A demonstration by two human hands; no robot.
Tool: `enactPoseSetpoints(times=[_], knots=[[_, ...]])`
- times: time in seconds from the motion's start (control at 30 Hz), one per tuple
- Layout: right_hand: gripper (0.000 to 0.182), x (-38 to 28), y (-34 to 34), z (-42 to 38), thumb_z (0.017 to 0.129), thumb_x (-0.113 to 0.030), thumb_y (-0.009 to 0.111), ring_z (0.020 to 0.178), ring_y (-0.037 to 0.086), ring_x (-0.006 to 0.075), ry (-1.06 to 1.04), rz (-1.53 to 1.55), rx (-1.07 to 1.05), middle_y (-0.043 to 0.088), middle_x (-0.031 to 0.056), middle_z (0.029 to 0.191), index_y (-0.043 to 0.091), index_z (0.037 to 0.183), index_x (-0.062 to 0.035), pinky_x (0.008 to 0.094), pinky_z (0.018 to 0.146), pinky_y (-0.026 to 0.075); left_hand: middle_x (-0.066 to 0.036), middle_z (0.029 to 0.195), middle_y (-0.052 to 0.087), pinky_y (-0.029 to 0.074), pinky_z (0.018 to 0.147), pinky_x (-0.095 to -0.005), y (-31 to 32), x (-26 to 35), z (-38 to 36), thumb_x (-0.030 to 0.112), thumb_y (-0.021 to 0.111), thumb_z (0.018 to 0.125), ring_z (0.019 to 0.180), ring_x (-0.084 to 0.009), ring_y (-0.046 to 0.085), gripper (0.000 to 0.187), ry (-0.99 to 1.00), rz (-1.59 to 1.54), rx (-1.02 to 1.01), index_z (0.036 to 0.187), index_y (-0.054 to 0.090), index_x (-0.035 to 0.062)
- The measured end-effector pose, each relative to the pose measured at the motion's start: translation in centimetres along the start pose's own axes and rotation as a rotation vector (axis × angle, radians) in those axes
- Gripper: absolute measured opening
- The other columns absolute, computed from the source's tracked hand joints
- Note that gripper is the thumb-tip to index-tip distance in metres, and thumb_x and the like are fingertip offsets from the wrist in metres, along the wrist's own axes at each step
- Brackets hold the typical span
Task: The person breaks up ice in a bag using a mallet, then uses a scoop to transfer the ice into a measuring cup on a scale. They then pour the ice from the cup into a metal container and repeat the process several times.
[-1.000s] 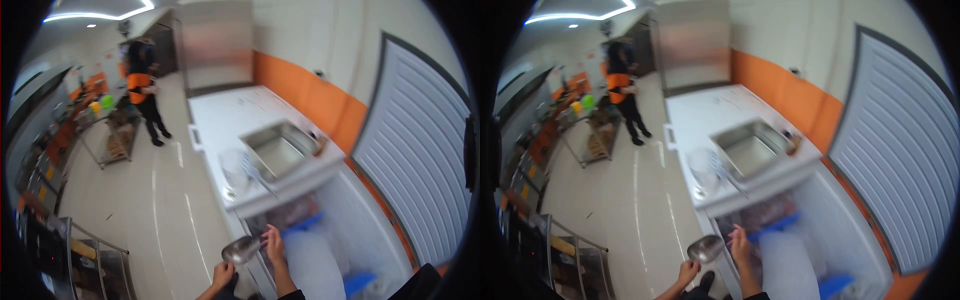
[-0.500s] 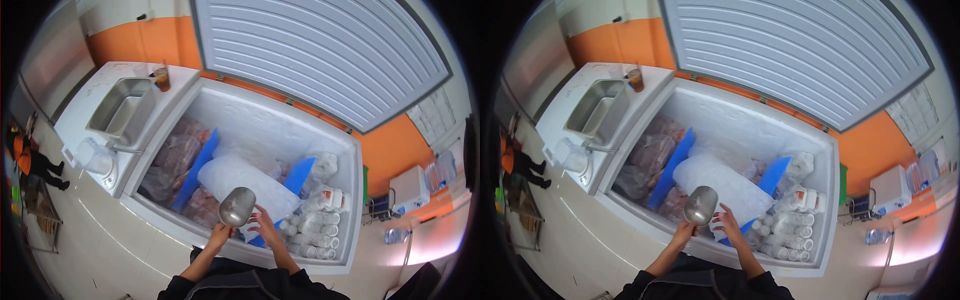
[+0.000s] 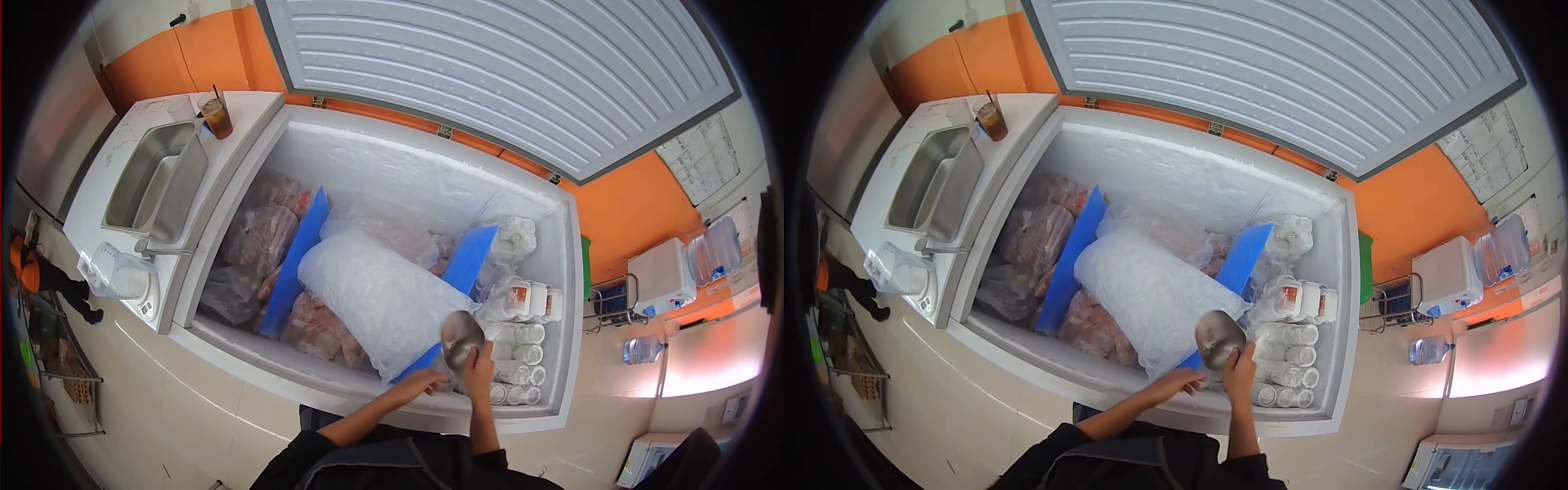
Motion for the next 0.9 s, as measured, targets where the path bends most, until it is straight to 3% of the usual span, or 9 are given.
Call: enactPoseSetpoints(times=[0.1, 0.17, 0.27, 0.33, 0.47, 0.53, 0.67, 0.77, 0.9], knots=[[0.020, -1.1, 1.3, 3.3, 0.080, -0.005, 0.047, 0.063, 0.055, 0.0410, -0.270, -0.136, -0.053, 0.056, 0.0238, 0.072, 0.046, 0.098, 0.0035, 0.0446, 0.054, 0.045, -0.015, 0.089, 0.061, 0.045, 0.074, -0.0332, -9.4, -0.9, -0.5, 0.039, 0.058, 0.077, 0.083, -0.0265, 0.060, 0.048, 0.068, 0.530, 0.480, 0.097, 0.053, -0.0037], [0.019, -1.4, 4.4, 4.9, 0.076, -0.004, 0.048, 0.059, 0.056, 0.0383, -0.474, -0.219, -0.038, 0.057, 0.0198, 0.072, 0.050, 0.094, 0.0018, 0.0433, 0.055, 0.047, -0.023, 0.094, 0.059, 0.045, 0.077, -0.0359, -13.5, 0.6, -2.2, 0.039, 0.060, 0.073, 0.089, -0.0308, 0.059, 0.064, -0.001, 0.591, 0.700, 0.112, 0.043, -0.0088], [0.016, -6.4, 7.9, 5.4, 0.071, -0.005, 0.052, 0.058, 0.060, 0.0294, -0.647, -0.537, -0.018, 0.058, 0.0138, 0.070, 0.053, 0.086, 0.0000, 0.0358, 0.051, 0.049, -0.027, 0.092, 0.060, 0.045, 0.079, -0.0380, -18.3, -5.6, 1.1, 0.039, 0.061, 0.071, 0.091, -0.0330, 0.059, 0.079, -0.003, 0.844, 0.894, 0.121, 0.029, -0.0129], [0.014, -8.5, 10.1, 6.1, 0.070, -0.007, 0.054, 0.056, 0.060, 0.0229, -0.719, -0.722, 0.010, 0.058, 0.0109, 0.068, 0.054, 0.082, -0.0011, 0.0313, 0.047, 0.049, -0.026, 0.090, 0.061, 0.046, 0.079, -0.0387, -17.4, -7.2, 1.7, 0.040, 0.062, 0.070, 0.089, -0.0344, 0.059, 0.079, 0.069, 0.972, 0.892, 0.119, 0.032, -0.0135], [0.012, -7.9, 15.3, 9.3, 0.070, -0.008, 0.053, 0.046, 0.056, 0.0156, -0.874, -0.883, 0.091, 0.056, 0.0092, 0.063, 0.052, 0.080, -0.0017, 0.0272, 0.038, 0.045, -0.023, 0.088, 0.063, 0.047, 0.079, -0.0384, -18.1, -12.7, 5.7, 0.039, 0.062, 0.068, 0.086, -0.0354, 0.060, 0.071, -0.268, 0.655, 0.415, 0.112, 0.042, -0.0139], [0.013, -7.7, 16.6, 9.9, 0.070, -0.009, 0.053, 0.041, 0.054, 0.0156, -0.952, -0.882, 0.109, 0.054, 0.0083, 0.059, 0.051, 0.080, -0.0007, 0.0265, 0.037, 0.044, -0.022, 0.087, 0.063, 0.047, 0.079, -0.0386, -17.9, -12.6, 5.8, 0.036, 0.062, 0.067, 0.086, -0.0350, 0.060, 0.067, -0.204, 0.735, 0.281, 0.108, 0.047, -0.0135], [0.015, -7.8, 18.2, 8.5, 0.070, -0.009, 0.054, 0.042, 0.055, 0.0157, -1.007, -0.850, 0.017, 0.054, 0.0074, 0.059, 0.050, 0.081, -0.0006, 0.0268, 0.037, 0.044, -0.022, 0.086, 0.062, 0.048, 0.079, -0.0394, -15.9, -6.0, -0.1, 0.029, 0.059, 0.069, 0.085, -0.0353, 0.060, 0.056, -0.444, 0.397, 0.481, 0.106, 0.050, -0.0118], [0.017, -7.8, 17.9, 8.8, 0.069, -0.010, 0.055, 0.043, 0.055, 0.0159, -1.019, -0.846, 0.003, 0.054, 0.0070, 0.059, 0.050, 0.083, -0.0014, 0.0272, 0.037, 0.044, -0.026, 0.092, 0.060, 0.047, 0.080, -0.0411, -15.7, -4.3, 0.1, 0.024, 0.055, 0.072, 0.090, -0.0371, 0.059, 0.047, -0.233, 0.934, 0.641, 0.103, 0.051, -0.0107], [0.020, -6.9, 18.0, 8.8, 0.070, -0.012, 0.055, 0.044, 0.056, 0.0159, -1.089, -0.873, -0.025, 0.054, 0.0053, 0.058, 0.049, 0.087, -0.0034, 0.0272, 0.037, 0.044, -0.030, 0.101, 0.054, 0.044, 0.084, -0.0418, -16.9, -5.9, 1.2, 0.020, 0.052, 0.073, 0.097, -0.0404, 0.054, 0.041, -0.253, 0.760, 0.652, 0.099, 0.049, -0.0115]])
Point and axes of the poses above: each hand's wrist, its own z-axis towards the middle knuckle, its own y-axis out of the palm, x = y × z, the point moved 9 cm from there along z, towards the middle knuckle
